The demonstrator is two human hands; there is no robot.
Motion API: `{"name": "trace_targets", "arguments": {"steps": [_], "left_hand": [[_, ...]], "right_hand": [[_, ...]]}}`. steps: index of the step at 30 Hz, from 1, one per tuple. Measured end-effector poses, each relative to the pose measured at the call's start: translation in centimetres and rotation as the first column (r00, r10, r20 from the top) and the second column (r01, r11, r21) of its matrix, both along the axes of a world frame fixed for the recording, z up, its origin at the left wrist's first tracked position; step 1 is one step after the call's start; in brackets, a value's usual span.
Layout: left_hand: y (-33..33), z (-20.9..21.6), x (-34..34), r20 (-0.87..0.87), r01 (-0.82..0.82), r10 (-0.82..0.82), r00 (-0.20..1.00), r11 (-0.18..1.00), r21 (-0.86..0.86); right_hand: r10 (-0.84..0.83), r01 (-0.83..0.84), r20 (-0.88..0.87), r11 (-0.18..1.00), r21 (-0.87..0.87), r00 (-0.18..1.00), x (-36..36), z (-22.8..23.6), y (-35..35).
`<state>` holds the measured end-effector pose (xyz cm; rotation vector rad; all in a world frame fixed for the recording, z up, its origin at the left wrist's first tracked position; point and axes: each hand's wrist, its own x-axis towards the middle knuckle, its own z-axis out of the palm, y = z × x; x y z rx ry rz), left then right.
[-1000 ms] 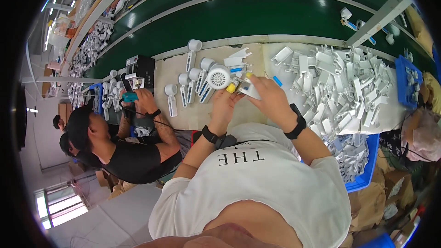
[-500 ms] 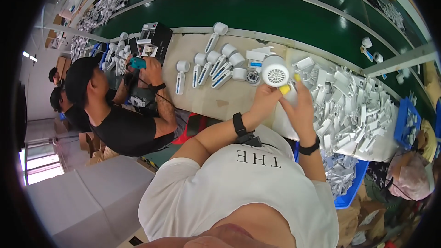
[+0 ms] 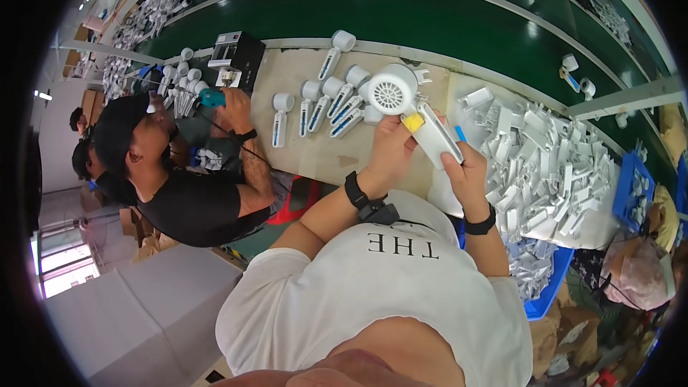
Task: The person assembles handheld fans by picking up a fan body, inserting a battery, and fitting a fan head and a plastic cover together. After placing the assembled fan on the table, they reach into a blue bin to retrieve more plastic covers.
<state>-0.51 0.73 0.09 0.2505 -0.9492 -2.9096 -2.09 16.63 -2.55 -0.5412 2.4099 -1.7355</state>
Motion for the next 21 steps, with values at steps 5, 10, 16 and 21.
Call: {"name": "trace_targets", "arguments": {"steps": [5, 10, 16, 21], "left_hand": [[-3.1, -2.4, 0.0, 0.034, -0.067, 0.070, 0.997, 0.995, -0.072], [-5.7, -3.4, 0.2, -0.001, -0.085, 0.085, 0.996, 0.994, -0.069], [-7.4, -3.3, -0.9, 0.046, -0.094, 0.101, 0.994, 0.987, -0.127], [-8.7, -4.3, -1.4, 0.109, -0.081, 0.095, 0.989, 0.989, -0.122]], "right_hand": [[0.029, 0.010, 0.267, 0.989, -0.147, 0.963, 0.1, -2.2, -4.1], [0.224, 0.019, 0.570, 0.922, -0.388, 0.790, -0.6, -2.0, -6.2], [0.239, -0.174, 0.370, 0.964, -0.202, 0.898, -1.6, -0.4, -7.9], [0.257, -0.261, 0.107, 0.965, 0.023, 0.960, -1.7, -3.5, -9.0]]}}
